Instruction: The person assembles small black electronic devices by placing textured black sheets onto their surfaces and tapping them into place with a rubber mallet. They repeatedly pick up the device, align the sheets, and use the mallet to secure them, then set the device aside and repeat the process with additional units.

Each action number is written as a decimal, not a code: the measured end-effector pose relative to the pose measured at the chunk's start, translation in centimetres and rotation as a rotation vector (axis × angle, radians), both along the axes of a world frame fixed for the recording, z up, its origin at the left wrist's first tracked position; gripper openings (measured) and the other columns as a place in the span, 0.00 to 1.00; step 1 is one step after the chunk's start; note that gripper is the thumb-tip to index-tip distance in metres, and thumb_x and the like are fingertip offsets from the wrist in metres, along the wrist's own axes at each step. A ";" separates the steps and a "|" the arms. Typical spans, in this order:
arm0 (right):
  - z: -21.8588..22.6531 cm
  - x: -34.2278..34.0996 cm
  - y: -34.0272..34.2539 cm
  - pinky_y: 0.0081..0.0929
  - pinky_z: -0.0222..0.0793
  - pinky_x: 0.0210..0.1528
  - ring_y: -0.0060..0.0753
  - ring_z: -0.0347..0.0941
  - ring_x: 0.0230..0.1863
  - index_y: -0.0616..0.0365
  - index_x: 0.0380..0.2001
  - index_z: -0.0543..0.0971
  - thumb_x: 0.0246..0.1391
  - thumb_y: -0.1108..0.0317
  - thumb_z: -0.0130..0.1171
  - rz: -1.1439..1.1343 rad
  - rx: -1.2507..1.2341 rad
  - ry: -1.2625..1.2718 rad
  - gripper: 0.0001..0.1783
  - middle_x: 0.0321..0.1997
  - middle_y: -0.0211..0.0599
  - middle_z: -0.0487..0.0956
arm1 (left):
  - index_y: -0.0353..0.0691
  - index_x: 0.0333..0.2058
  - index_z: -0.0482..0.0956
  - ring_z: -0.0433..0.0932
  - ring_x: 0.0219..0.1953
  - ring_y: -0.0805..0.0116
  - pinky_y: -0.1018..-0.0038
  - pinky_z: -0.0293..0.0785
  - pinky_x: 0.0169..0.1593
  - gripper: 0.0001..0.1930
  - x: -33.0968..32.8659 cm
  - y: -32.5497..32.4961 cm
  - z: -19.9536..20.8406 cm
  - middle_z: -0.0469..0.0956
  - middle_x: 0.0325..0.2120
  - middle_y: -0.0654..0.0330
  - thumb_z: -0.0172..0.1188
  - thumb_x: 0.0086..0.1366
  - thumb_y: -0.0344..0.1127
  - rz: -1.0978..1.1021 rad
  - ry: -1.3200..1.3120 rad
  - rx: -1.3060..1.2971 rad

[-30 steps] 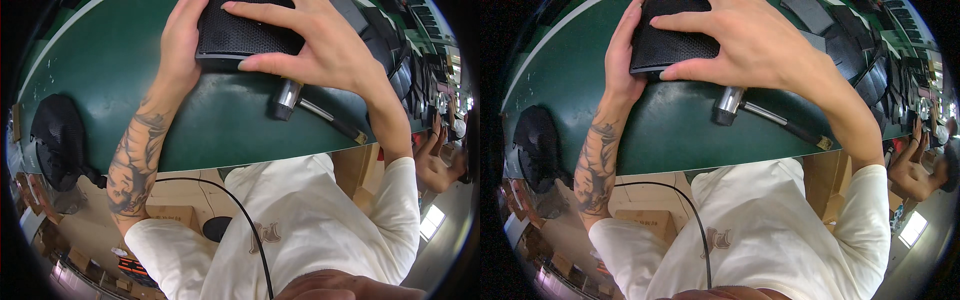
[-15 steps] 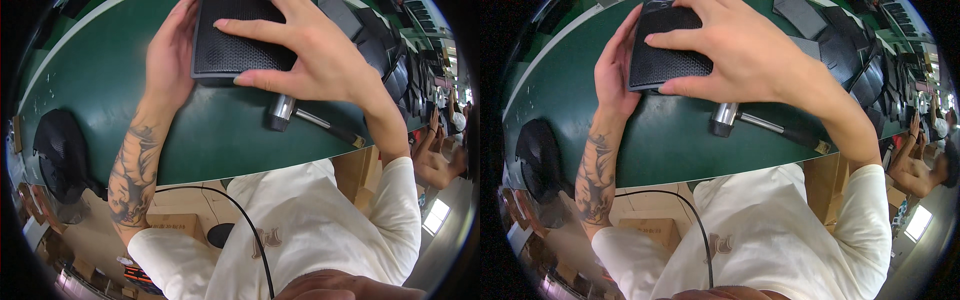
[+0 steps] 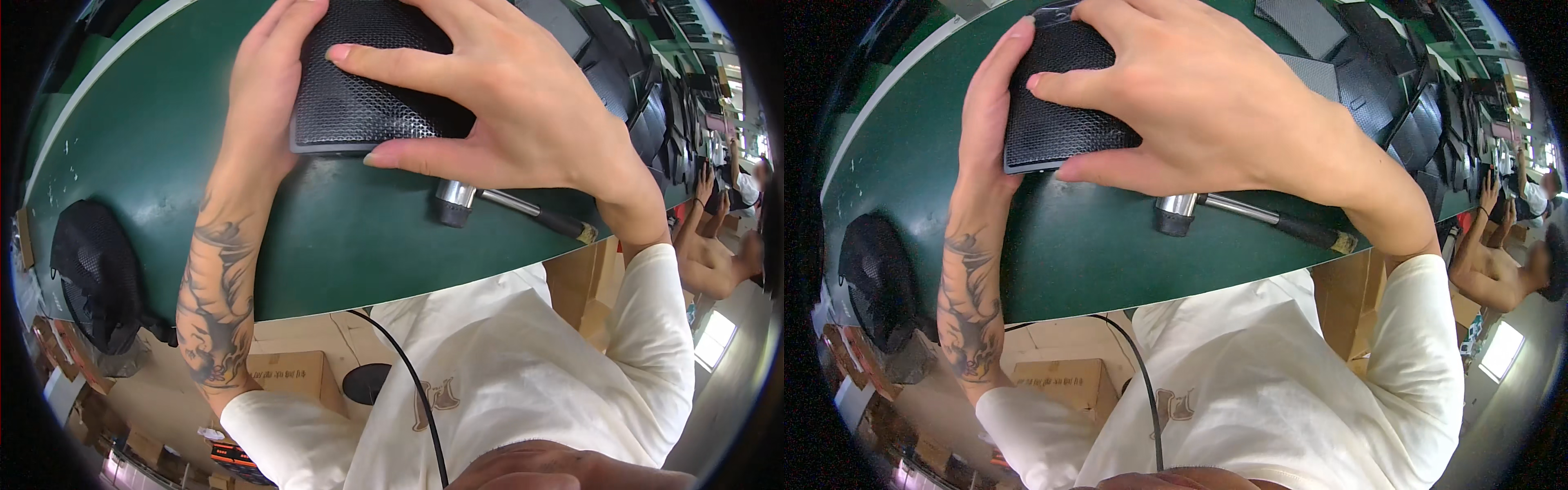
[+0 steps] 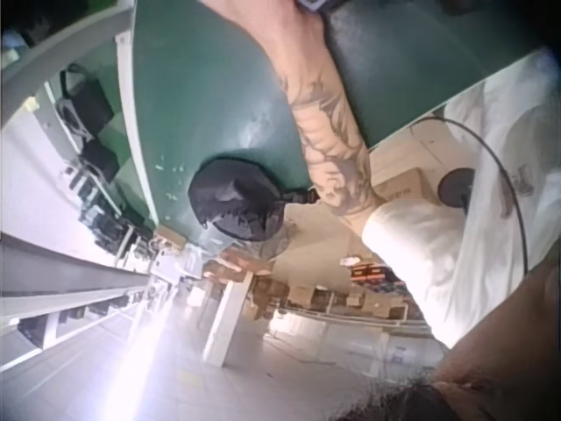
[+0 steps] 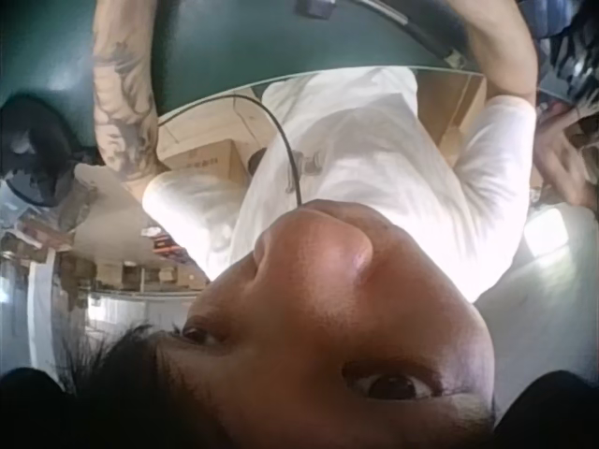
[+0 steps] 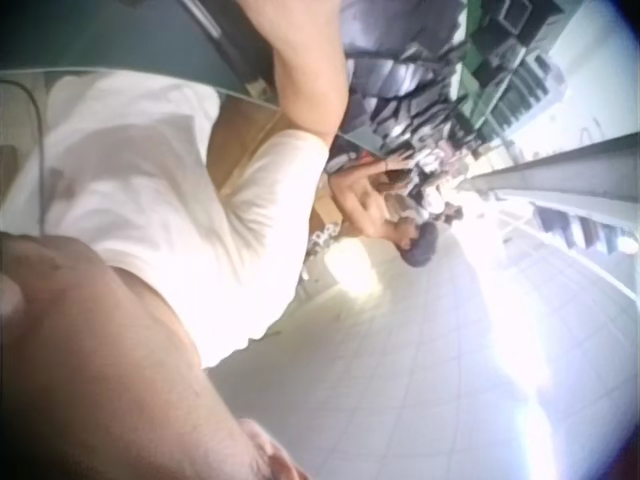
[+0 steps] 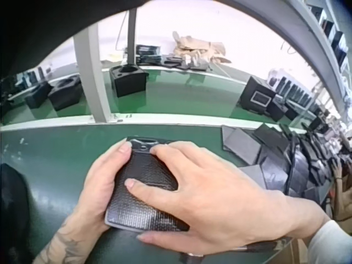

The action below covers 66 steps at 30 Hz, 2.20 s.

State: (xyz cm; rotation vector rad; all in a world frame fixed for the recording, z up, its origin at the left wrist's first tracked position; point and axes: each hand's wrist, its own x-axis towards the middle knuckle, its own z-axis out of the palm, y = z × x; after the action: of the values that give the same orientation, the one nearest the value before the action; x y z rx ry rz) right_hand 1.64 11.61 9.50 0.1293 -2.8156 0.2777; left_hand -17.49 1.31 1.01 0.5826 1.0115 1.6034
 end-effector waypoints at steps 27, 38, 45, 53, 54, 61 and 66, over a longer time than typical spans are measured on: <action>1.6 -1.0 4.5 0.52 0.56 0.72 0.68 0.60 0.69 0.51 0.66 0.75 0.56 0.50 0.71 0.204 -0.129 -0.276 0.37 0.70 0.68 0.61 | 0.34 0.69 0.63 0.71 0.65 0.62 0.65 0.65 0.70 0.25 2.7 0.0 -1.2 0.72 0.63 0.52 0.37 0.82 0.41 0.267 -0.089 0.164; 2.3 -1.7 3.9 0.54 0.48 0.75 0.68 0.53 0.72 0.49 0.70 0.71 0.54 0.56 0.72 0.217 -0.222 -0.400 0.40 0.73 0.66 0.55 | 0.34 0.68 0.62 0.74 0.61 0.63 0.65 0.71 0.66 0.24 3.1 0.1 -1.7 0.74 0.59 0.52 0.37 0.83 0.43 0.263 -0.078 0.185; 2.1 -1.7 4.0 0.53 0.49 0.74 0.70 0.55 0.71 0.51 0.70 0.69 0.54 0.58 0.73 0.256 -0.242 -0.364 0.42 0.71 0.69 0.56 | 0.35 0.68 0.62 0.75 0.60 0.64 0.66 0.71 0.66 0.24 3.0 0.1 -1.6 0.74 0.59 0.52 0.39 0.83 0.43 0.258 -0.064 0.177; 2.5 -1.9 4.0 0.50 0.54 0.72 0.69 0.57 0.68 0.58 0.70 0.65 0.53 0.58 0.74 0.288 -0.160 -0.305 0.45 0.68 0.68 0.58 | 0.34 0.68 0.64 0.75 0.60 0.64 0.67 0.71 0.65 0.24 2.7 0.1 -1.9 0.75 0.58 0.52 0.41 0.82 0.42 0.296 -0.064 0.148; 2.5 -1.9 4.0 0.50 0.54 0.72 0.68 0.57 0.68 0.59 0.70 0.66 0.52 0.58 0.75 0.282 -0.152 -0.303 0.45 0.68 0.68 0.58 | 0.34 0.68 0.64 0.75 0.60 0.64 0.67 0.71 0.65 0.24 2.7 0.1 -1.9 0.75 0.59 0.52 0.41 0.82 0.42 0.303 -0.058 0.148; 2.0 -1.9 4.4 0.50 0.55 0.72 0.67 0.58 0.69 0.61 0.68 0.67 0.51 0.57 0.76 0.238 -0.271 -0.330 0.46 0.68 0.68 0.59 | 0.33 0.68 0.64 0.77 0.59 0.64 0.67 0.72 0.64 0.23 2.4 0.0 -2.0 0.76 0.58 0.52 0.41 0.82 0.41 0.293 -0.047 0.160; 1.8 -1.4 4.4 0.50 0.55 0.72 0.67 0.59 0.68 0.61 0.67 0.70 0.53 0.56 0.74 0.294 -0.131 -0.274 0.42 0.68 0.68 0.59 | 0.33 0.68 0.64 0.77 0.58 0.63 0.66 0.74 0.63 0.23 2.6 0.1 -1.8 0.76 0.58 0.51 0.39 0.82 0.40 0.288 -0.017 0.135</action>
State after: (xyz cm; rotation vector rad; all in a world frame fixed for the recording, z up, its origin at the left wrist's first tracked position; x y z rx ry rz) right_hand 0.22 15.98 11.32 0.5149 -3.0314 0.5856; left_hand -14.91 1.45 -0.74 0.5304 1.0145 1.9383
